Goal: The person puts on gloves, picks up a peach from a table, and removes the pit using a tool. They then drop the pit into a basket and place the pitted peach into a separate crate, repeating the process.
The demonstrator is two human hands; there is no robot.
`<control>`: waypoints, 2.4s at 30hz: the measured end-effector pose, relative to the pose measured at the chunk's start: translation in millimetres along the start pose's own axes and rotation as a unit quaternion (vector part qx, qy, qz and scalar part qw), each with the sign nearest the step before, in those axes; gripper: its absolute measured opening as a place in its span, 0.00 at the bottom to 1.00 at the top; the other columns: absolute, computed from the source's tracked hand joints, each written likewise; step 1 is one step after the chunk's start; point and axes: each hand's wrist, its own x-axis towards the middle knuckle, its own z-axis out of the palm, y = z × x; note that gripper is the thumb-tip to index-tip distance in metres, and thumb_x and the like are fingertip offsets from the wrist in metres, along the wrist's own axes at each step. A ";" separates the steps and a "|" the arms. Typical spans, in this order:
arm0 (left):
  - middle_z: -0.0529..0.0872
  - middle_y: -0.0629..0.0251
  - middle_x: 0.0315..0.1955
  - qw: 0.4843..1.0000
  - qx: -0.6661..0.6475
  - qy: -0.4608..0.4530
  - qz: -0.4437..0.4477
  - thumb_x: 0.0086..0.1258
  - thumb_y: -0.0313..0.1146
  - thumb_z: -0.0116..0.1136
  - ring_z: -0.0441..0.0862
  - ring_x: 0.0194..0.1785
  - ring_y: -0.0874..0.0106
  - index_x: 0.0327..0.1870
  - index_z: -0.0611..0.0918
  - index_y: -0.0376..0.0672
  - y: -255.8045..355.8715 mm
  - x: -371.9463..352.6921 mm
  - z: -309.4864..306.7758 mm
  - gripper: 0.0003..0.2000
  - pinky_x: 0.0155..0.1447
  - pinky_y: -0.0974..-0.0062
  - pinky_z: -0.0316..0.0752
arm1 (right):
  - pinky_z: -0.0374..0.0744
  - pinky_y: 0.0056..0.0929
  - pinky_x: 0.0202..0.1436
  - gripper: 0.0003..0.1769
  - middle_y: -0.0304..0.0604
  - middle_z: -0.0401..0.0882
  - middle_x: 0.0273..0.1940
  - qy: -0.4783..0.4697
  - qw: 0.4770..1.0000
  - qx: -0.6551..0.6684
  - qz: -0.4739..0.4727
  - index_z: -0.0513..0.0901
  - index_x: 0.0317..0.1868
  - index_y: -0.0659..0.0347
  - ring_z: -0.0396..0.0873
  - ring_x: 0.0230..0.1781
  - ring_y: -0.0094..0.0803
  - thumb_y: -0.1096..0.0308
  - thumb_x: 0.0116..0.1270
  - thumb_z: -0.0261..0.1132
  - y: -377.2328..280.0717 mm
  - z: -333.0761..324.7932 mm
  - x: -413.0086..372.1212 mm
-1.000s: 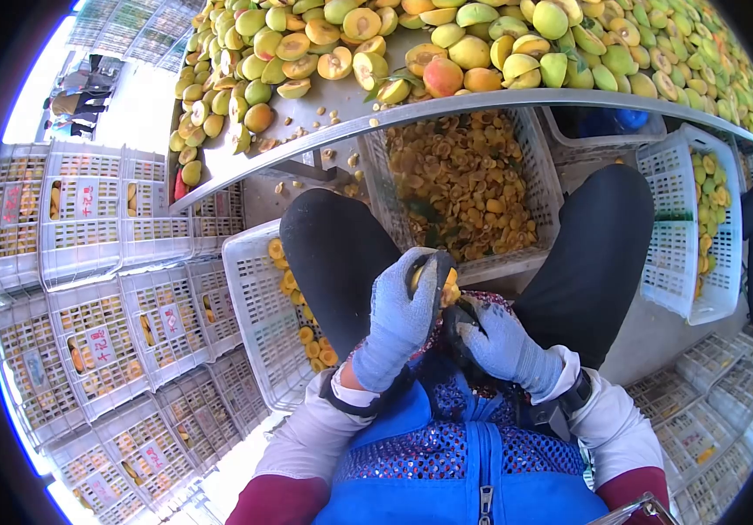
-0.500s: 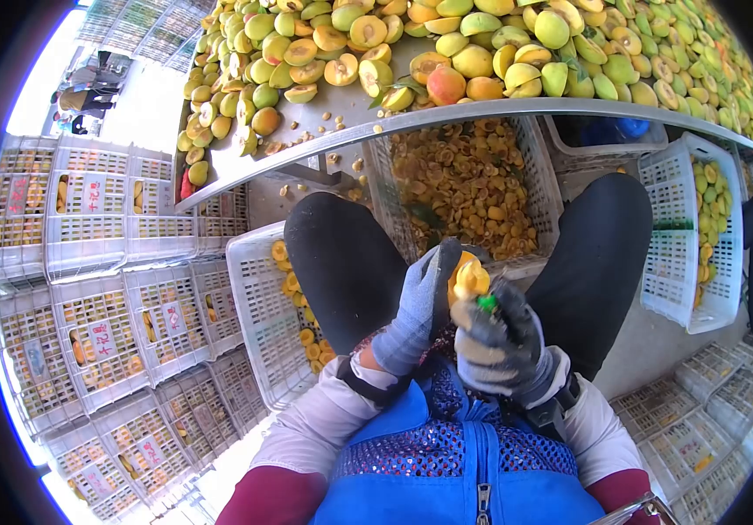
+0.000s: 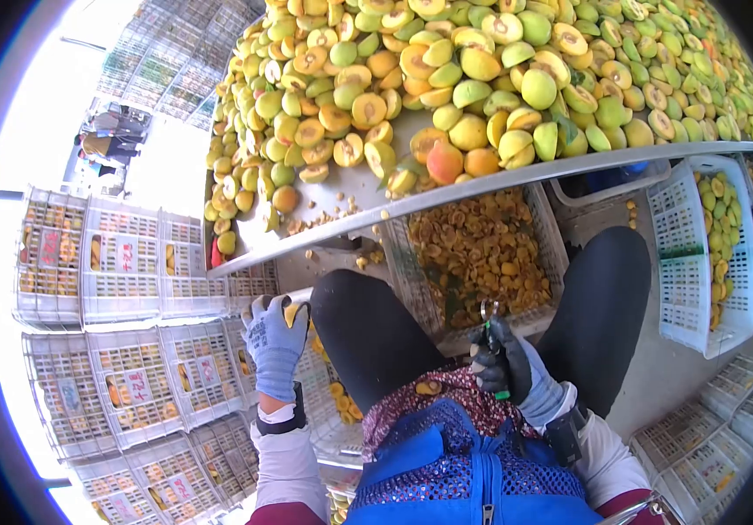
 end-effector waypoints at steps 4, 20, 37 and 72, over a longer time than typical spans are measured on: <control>0.82 0.54 0.39 0.941 -0.337 0.014 0.007 0.60 0.50 0.61 0.81 0.44 0.58 0.47 0.81 0.43 63.4 59.0 -36.8 0.21 0.48 0.66 0.74 | 0.61 0.20 0.17 0.23 0.33 0.68 0.23 0.073 0.996 -0.059 0.003 0.75 0.42 0.56 0.59 0.15 0.20 0.43 0.71 0.51 1.3 5.3 15.7; 0.75 0.53 0.49 0.803 -0.495 -0.084 0.319 0.45 0.23 0.62 0.75 0.53 0.51 0.50 0.76 0.42 146.7 87.3 -49.5 0.25 0.58 0.63 0.71 | 0.66 0.21 0.17 0.21 0.35 0.71 0.24 0.104 0.979 -0.123 -0.125 0.73 0.46 0.55 0.65 0.15 0.22 0.45 0.68 0.58 -25.9 6.8 19.9; 0.82 0.62 0.40 0.633 -0.763 -0.113 -0.067 0.75 0.35 0.45 0.79 0.44 0.75 0.53 0.76 0.33 166.1 -31.7 -19.6 0.15 0.52 0.79 0.72 | 0.77 0.31 0.40 0.16 0.47 0.76 0.38 0.067 0.764 -0.510 -0.390 0.71 0.50 0.63 0.79 0.38 0.37 0.65 0.66 0.61 0.1 45.1 2.5; 0.84 0.57 0.32 0.775 -0.620 -0.049 0.108 0.69 0.29 0.44 0.82 0.36 0.71 0.43 0.79 0.31 167.9 -57.0 -45.0 0.12 0.44 0.75 0.75 | 0.76 0.41 0.40 0.21 0.60 0.77 0.37 0.025 0.667 -0.681 -0.299 0.71 0.53 0.68 0.78 0.40 0.51 0.59 0.67 0.58 22.8 32.6 -27.4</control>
